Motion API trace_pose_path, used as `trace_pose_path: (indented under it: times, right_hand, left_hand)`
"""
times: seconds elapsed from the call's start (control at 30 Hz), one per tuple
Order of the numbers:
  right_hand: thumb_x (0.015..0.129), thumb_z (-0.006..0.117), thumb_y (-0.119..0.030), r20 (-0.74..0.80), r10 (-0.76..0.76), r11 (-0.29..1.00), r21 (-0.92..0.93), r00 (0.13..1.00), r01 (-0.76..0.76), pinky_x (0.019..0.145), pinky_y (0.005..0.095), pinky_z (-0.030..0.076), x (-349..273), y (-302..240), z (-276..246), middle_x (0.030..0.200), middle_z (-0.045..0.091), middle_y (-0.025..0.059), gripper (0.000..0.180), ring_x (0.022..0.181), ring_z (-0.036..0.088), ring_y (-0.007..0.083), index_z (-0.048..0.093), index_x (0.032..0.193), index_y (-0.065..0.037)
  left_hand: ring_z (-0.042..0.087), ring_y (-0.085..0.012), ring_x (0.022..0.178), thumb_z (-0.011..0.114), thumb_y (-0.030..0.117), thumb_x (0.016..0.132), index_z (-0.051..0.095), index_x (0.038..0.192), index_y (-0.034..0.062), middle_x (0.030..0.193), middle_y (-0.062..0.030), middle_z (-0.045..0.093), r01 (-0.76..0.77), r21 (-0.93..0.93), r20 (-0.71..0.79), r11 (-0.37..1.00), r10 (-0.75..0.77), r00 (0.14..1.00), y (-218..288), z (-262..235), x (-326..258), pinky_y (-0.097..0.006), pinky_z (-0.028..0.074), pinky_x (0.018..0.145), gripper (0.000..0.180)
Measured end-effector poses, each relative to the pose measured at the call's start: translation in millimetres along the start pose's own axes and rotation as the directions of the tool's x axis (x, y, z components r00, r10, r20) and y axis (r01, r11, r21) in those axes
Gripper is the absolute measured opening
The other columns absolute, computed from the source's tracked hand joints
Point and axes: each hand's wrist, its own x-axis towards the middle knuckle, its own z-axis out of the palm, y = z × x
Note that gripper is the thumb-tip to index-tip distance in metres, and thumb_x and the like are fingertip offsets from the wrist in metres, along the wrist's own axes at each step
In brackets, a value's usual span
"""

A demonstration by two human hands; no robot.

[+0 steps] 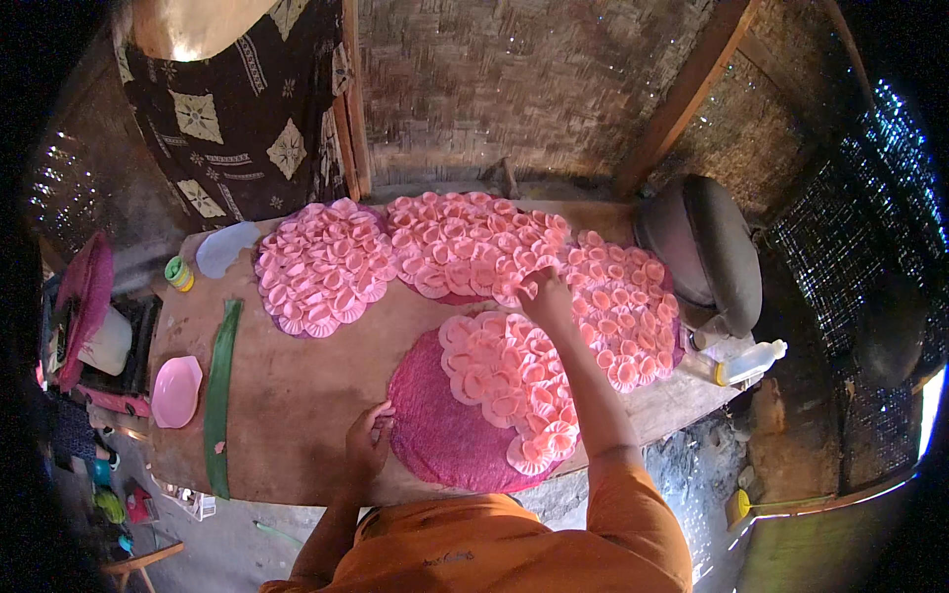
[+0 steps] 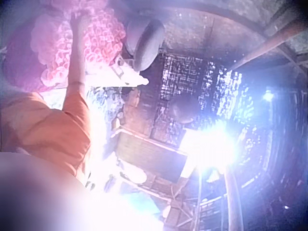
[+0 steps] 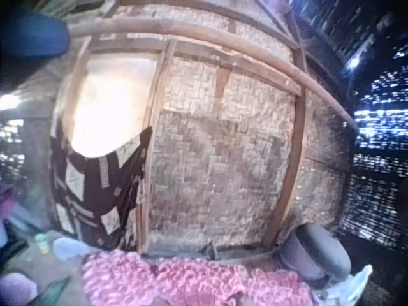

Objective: The person arranges pink petal-shaped items onto circular pink mats on a wooden table, placing them one by one in concentric patterns. The person briefly moves a green leaf and a pink bowl, then returns to arranging petals. The person also briefly walks away and returns to the table.

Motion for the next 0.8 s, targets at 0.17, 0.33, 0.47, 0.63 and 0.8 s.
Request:
trace_pose_path:
  times: [0.17, 0.33, 0.47, 0.63, 0.8]
  right_hand:
    - [0.076, 0.08, -0.03, 0.177, 0.195, 0.98, -0.076, 0.965, -0.184, 0.092, 0.0518, 0.05, 26, 34, 44, 0.121, 0.06, 0.0152, 0.03, 0.107, 0.062, 0.0415, 0.072, 0.101, -0.015]
    - [0.074, 0.075, -0.021, -0.012, -0.07, 0.996, 0.054, 0.997, 0.071, 0.092, 0.0496, 0.048, 27, 2, 24, 0.105, 0.066, 0.0145, 0.023, 0.098, 0.063, 0.0389, 0.068, 0.093, -0.009]
    - [0.073, 0.077, -0.02, 0.093, -0.185, 0.977, 0.121, 0.978, 0.173, 0.088, 0.0469, 0.049, -4, -55, -17, 0.092, 0.069, 0.0079, 0.021, 0.094, 0.065, 0.0333, 0.066, 0.088, -0.01]
    - [0.076, 0.075, -0.024, 0.358, -0.302, 0.944, 0.241, 0.884, 0.225, 0.096, 0.0466, 0.046, -34, -111, -1, 0.091, 0.069, 0.0057, 0.022, 0.096, 0.064, 0.0297, 0.07, 0.095, -0.013]
    - [0.075, 0.08, -0.031, 0.348, -0.287, 0.957, 0.144, 0.893, 0.251, 0.097, 0.0478, 0.047, -46, -123, 27, 0.11, 0.066, 0.0122, 0.037, 0.105, 0.061, 0.0346, 0.072, 0.104, -0.011]
  left_hand:
    - [0.071, -0.0231, 0.098, 0.065, 0.001, 0.094, 0.062, 0.128, 0.0013, 0.111, -0.0166, 0.07, 0.149, 0.01, 0.034, 0.989, -0.149, 0.988, -5, 1, 1, -0.033, 0.057, 0.087, 0.034]
    - [0.071, -0.0254, 0.099, 0.065, 0.002, 0.094, 0.062, 0.127, 0.0016, 0.11, -0.0163, 0.07, -0.032, -0.014, -0.021, 0.999, 0.031, 0.999, -4, 2, 6, -0.034, 0.057, 0.086, 0.033]
    - [0.071, -0.0256, 0.097, 0.065, 0.002, 0.095, 0.062, 0.127, 0.0021, 0.11, -0.0169, 0.07, -0.027, -0.008, -0.022, 1.0, 0.027, 0.999, 2, 2, 9, -0.034, 0.057, 0.084, 0.033]
    - [0.072, -0.0251, 0.095, 0.065, 0.003, 0.095, 0.063, 0.125, 0.0021, 0.108, -0.0161, 0.071, -0.027, 0.016, -0.019, 0.999, 0.027, 0.999, 9, 0, 10, -0.034, 0.057, 0.083, 0.031]
    - [0.072, -0.0245, 0.095, 0.066, 0.003, 0.094, 0.064, 0.124, 0.0022, 0.108, -0.0152, 0.071, 0.006, 0.031, -0.002, 1.0, -0.006, 1.0, 5, -1, 8, -0.034, 0.057, 0.083, 0.03]
